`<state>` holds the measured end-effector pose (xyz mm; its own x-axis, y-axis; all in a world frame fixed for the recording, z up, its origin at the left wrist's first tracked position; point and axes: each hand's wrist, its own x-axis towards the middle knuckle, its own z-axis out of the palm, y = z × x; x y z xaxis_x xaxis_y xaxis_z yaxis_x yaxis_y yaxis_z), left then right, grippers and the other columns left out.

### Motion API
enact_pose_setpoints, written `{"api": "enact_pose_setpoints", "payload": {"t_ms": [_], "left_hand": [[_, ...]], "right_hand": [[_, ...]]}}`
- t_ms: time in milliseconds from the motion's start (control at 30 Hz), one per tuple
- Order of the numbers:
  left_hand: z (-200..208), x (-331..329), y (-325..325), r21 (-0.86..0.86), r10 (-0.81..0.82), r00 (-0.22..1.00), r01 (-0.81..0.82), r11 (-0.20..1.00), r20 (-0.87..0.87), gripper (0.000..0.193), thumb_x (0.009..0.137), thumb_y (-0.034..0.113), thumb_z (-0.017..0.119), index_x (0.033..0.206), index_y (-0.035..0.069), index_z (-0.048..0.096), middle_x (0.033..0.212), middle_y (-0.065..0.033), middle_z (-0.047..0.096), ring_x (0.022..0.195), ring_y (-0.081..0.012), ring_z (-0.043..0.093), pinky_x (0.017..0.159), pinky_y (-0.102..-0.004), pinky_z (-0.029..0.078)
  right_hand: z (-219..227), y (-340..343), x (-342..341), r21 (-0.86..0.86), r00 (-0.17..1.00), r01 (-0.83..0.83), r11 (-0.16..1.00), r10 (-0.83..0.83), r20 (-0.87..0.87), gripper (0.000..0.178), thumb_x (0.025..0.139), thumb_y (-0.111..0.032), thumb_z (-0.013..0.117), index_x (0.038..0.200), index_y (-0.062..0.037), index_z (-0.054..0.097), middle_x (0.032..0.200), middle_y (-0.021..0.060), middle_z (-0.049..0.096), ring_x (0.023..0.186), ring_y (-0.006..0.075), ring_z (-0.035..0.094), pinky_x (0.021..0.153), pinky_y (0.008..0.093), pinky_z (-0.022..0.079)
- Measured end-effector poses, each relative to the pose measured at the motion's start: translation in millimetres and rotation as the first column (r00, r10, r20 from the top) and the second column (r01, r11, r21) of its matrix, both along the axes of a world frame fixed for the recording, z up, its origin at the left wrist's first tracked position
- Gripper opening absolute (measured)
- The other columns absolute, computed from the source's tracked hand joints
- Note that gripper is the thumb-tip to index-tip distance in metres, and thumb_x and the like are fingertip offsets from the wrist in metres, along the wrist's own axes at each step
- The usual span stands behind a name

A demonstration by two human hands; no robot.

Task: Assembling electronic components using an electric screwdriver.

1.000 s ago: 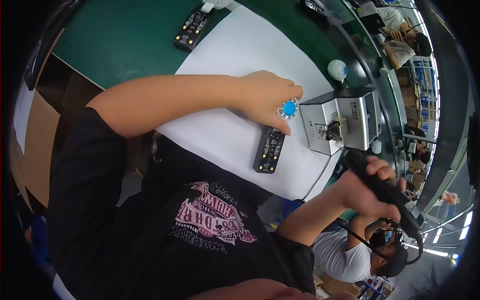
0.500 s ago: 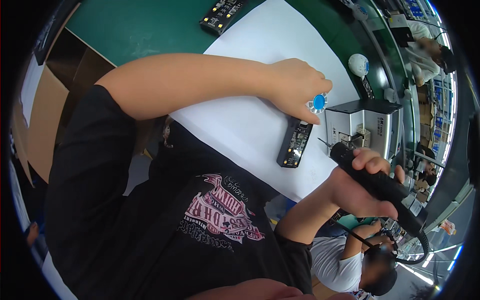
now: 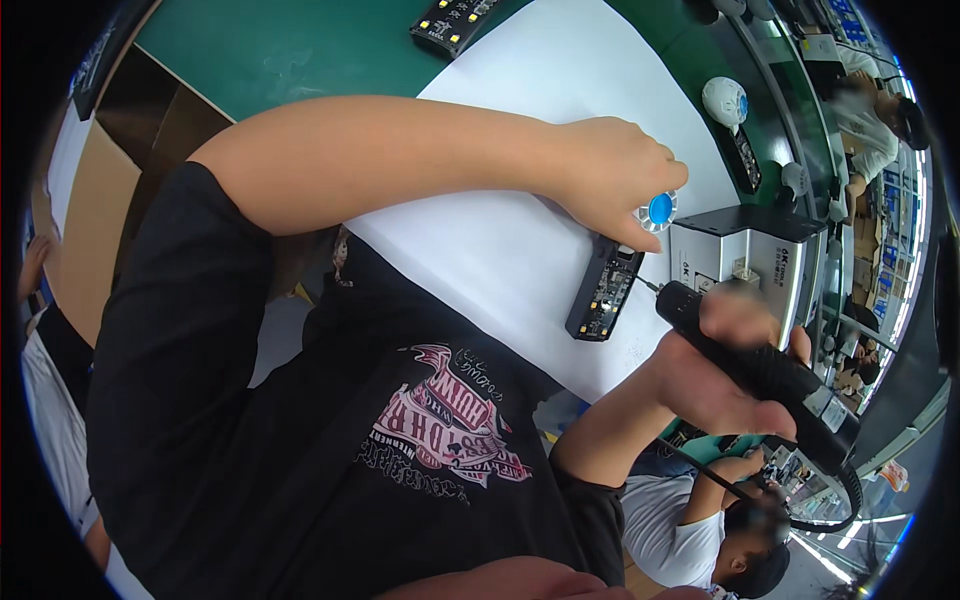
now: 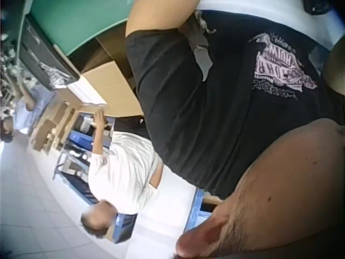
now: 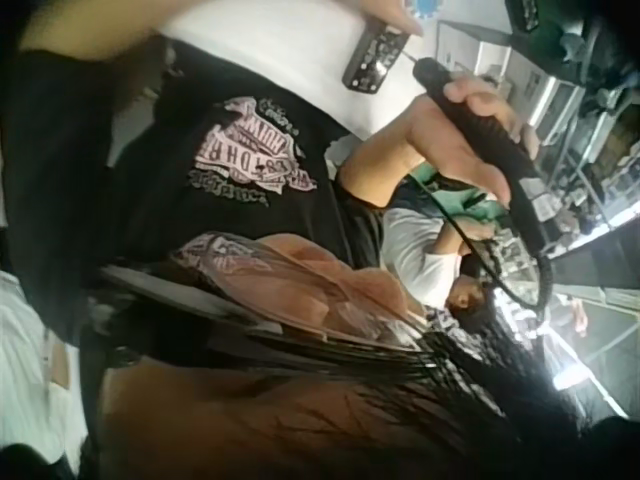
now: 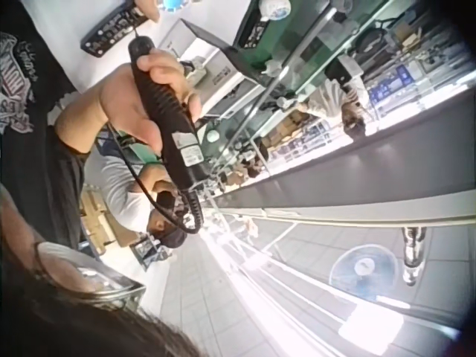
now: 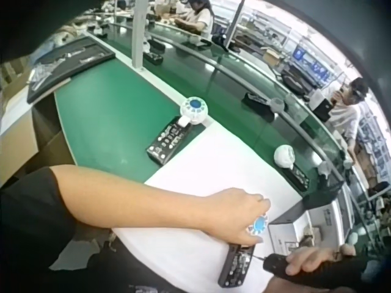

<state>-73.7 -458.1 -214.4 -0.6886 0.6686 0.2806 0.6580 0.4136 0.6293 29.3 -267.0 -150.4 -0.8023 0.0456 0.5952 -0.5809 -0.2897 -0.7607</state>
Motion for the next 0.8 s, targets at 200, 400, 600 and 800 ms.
{"api": "enact_pose_setpoints", "payload": {"t_ms": [200, 400, 600, 800], "left_hand": [[2, -3, 8, -0.015, -0.022, 0.999, 0.021, 1.000, -0.045, 0.054, 0.082, 0.048, 0.079, 0.106, 0.004, 0.060, 0.095, -0.0167, 0.068, 0.084, -0.0398, 0.069, 0.073, -0.0473, 0.055], [2, -5, 0, -0.001, -0.005, 0.998, 0.005, 1.000, -0.060, 0.059, 0.082, 0.053, 0.076, 0.103, 0.000, 0.063, 0.093, -0.0199, 0.070, 0.087, -0.0398, 0.070, 0.077, -0.0471, 0.056], [5, -3, 2, -0.071, 0.027, 0.999, -0.030, 0.997, -0.044, 0.056, 0.080, 0.050, 0.079, 0.105, 0.003, 0.063, 0.098, -0.0155, 0.070, 0.084, -0.0370, 0.070, 0.072, -0.0430, 0.056], [6, -4, -3, -0.057, 0.043, 0.998, -0.045, 0.997, -0.049, 0.057, 0.080, 0.052, 0.078, 0.106, 0.003, 0.064, 0.096, -0.0166, 0.070, 0.086, -0.0374, 0.070, 0.074, -0.0446, 0.056]], "right_hand": [[-11, 4, -8, -0.106, 0.998, -0.062, 0.992, 0.065, 0.025, 0.085, 0.093, -0.082, 0.042, 0.134, -0.0085, 0.054, 0.088, 0.0147, 0.066, 0.069, 0.0266, 0.061, 0.075, 0.0448, 0.053], [12, 15, -10, -0.047, 0.996, 0.086, 0.995, -0.085, 0.010, 0.085, 0.090, -0.084, 0.044, 0.126, -0.0082, 0.055, 0.082, 0.0127, 0.065, 0.065, 0.0252, 0.061, 0.070, 0.0411, 0.053], [39, 30, -25, 0.069, 0.693, 0.716, 0.695, -0.695, -0.191, 0.084, 0.087, -0.087, 0.044, 0.113, -0.0086, 0.054, 0.073, 0.0098, 0.063, 0.057, 0.0228, 0.060, 0.060, 0.0366, 0.054], [36, 38, -17, 0.099, 0.787, 0.615, 0.782, -0.617, -0.021, 0.083, 0.088, -0.086, 0.047, 0.117, -0.0082, 0.053, 0.075, 0.0110, 0.064, 0.059, 0.0237, 0.061, 0.062, 0.0378, 0.055]]}}
